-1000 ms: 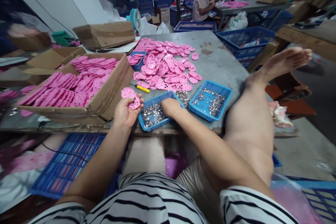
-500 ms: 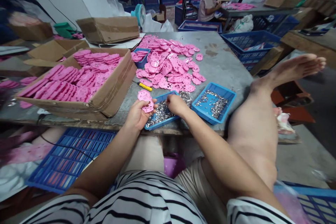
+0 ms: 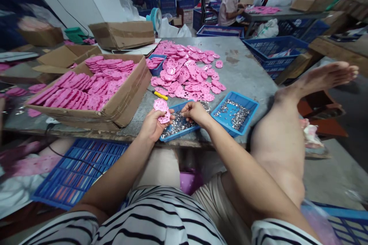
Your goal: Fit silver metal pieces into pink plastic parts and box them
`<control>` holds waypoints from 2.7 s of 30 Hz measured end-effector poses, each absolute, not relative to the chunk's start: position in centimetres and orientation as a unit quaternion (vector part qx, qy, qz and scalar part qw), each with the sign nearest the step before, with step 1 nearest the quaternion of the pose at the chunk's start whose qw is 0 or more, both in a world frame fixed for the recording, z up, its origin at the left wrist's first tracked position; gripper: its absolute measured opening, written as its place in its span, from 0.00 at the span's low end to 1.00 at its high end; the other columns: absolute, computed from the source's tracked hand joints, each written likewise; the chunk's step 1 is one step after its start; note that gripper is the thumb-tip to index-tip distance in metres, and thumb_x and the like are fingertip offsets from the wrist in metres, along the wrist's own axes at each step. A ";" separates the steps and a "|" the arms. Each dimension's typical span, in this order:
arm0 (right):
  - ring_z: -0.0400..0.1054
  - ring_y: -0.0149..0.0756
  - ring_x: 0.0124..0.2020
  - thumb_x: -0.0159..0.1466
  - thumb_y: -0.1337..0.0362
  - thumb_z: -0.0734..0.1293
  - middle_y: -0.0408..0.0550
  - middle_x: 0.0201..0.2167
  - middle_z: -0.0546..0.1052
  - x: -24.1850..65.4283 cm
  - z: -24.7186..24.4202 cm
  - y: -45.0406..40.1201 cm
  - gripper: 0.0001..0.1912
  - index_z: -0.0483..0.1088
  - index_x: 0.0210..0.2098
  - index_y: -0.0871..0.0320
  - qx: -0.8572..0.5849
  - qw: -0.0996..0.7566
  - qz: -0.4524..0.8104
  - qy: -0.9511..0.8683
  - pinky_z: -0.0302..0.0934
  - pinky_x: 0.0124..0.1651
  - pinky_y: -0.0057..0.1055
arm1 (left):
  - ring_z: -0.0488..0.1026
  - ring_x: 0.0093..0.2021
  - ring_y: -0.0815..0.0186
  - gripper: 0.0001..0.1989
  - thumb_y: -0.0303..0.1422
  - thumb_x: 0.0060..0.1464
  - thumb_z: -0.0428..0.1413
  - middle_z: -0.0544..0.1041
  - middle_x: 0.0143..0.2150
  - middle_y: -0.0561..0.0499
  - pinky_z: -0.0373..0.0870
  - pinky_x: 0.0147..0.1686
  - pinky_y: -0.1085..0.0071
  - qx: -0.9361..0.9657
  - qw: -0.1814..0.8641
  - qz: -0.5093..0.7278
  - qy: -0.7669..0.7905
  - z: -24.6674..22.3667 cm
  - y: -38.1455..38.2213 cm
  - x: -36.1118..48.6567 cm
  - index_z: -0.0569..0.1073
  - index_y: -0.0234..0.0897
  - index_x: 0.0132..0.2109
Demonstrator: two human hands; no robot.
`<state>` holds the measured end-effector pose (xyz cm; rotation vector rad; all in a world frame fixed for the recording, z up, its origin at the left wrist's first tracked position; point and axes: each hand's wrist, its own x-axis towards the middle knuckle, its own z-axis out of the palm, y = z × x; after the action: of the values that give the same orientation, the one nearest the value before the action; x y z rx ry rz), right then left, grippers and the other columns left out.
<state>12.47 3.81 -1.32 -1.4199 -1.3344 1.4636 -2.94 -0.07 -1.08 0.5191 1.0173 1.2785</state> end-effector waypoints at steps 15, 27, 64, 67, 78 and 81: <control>0.51 0.22 0.11 0.52 0.75 0.67 0.34 0.07 0.60 12.2 -0.8 3.5 0.10 0.65 0.18 0.59 -0.552 0.375 0.551 -0.500 0.45 0.15 0.21 | 0.73 0.20 0.69 0.19 0.22 0.37 0.53 0.76 0.25 0.55 0.65 0.18 0.77 0.311 0.625 0.544 0.466 -1.5 0.3 -2.1 0.63 0.35 0.41; 0.51 0.24 0.17 0.46 0.64 0.69 0.35 0.14 0.62 12.0 -2.0 3.7 0.08 0.65 0.20 0.57 -0.511 0.422 0.484 -0.571 0.46 0.21 0.25 | 0.70 0.17 0.72 0.22 0.26 0.37 0.64 0.70 0.22 0.60 0.60 0.16 0.79 0.376 0.555 0.564 0.482 -2.6 1.5 -0.2 0.62 0.37 0.39; 0.68 0.33 0.28 0.51 0.72 0.65 0.42 0.24 0.75 11.9 -1.3 2.8 0.06 0.72 0.25 0.57 -0.501 0.439 0.300 -0.683 0.60 0.36 0.31 | 0.70 0.20 0.71 0.24 0.28 0.32 0.68 0.72 0.24 0.57 0.62 0.19 0.77 0.292 0.644 0.575 0.410 -2.4 1.0 -0.5 0.64 0.36 0.36; 0.71 0.36 0.30 0.56 0.72 0.63 0.44 0.27 0.78 11.7 -1.1 1.9 0.10 0.75 0.31 0.55 -0.489 0.434 0.242 -0.717 0.62 0.37 0.33 | 0.69 0.20 0.72 0.22 0.26 0.32 0.67 0.72 0.24 0.57 0.62 0.19 0.77 0.266 0.658 0.588 0.388 -2.0 0.9 -0.2 0.64 0.35 0.35; 0.72 0.42 0.37 0.63 0.69 0.59 0.52 0.36 0.80 11.9 -1.0 0.8 0.18 0.74 0.48 0.55 -0.469 0.352 0.086 -0.805 0.64 0.42 0.37 | 0.68 0.21 0.73 0.14 0.23 0.34 0.61 0.72 0.23 0.56 0.60 0.21 0.77 0.217 0.673 0.597 0.379 -0.7 0.6 -0.5 0.67 0.35 0.32; 0.71 0.40 0.38 0.63 0.71 0.57 0.52 0.41 0.80 11.9 -0.7 0.5 0.20 0.74 0.49 0.55 -0.449 0.308 0.038 -0.838 0.63 0.40 0.34 | 0.69 0.21 0.73 0.13 0.21 0.34 0.58 0.72 0.23 0.57 0.62 0.22 0.76 0.206 0.668 0.598 0.393 -0.6 0.6 -0.7 0.67 0.35 0.32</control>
<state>11.89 0.46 -0.66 -1.1874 -2.2161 0.1011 -0.68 0.62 -0.58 0.4654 0.8857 1.3479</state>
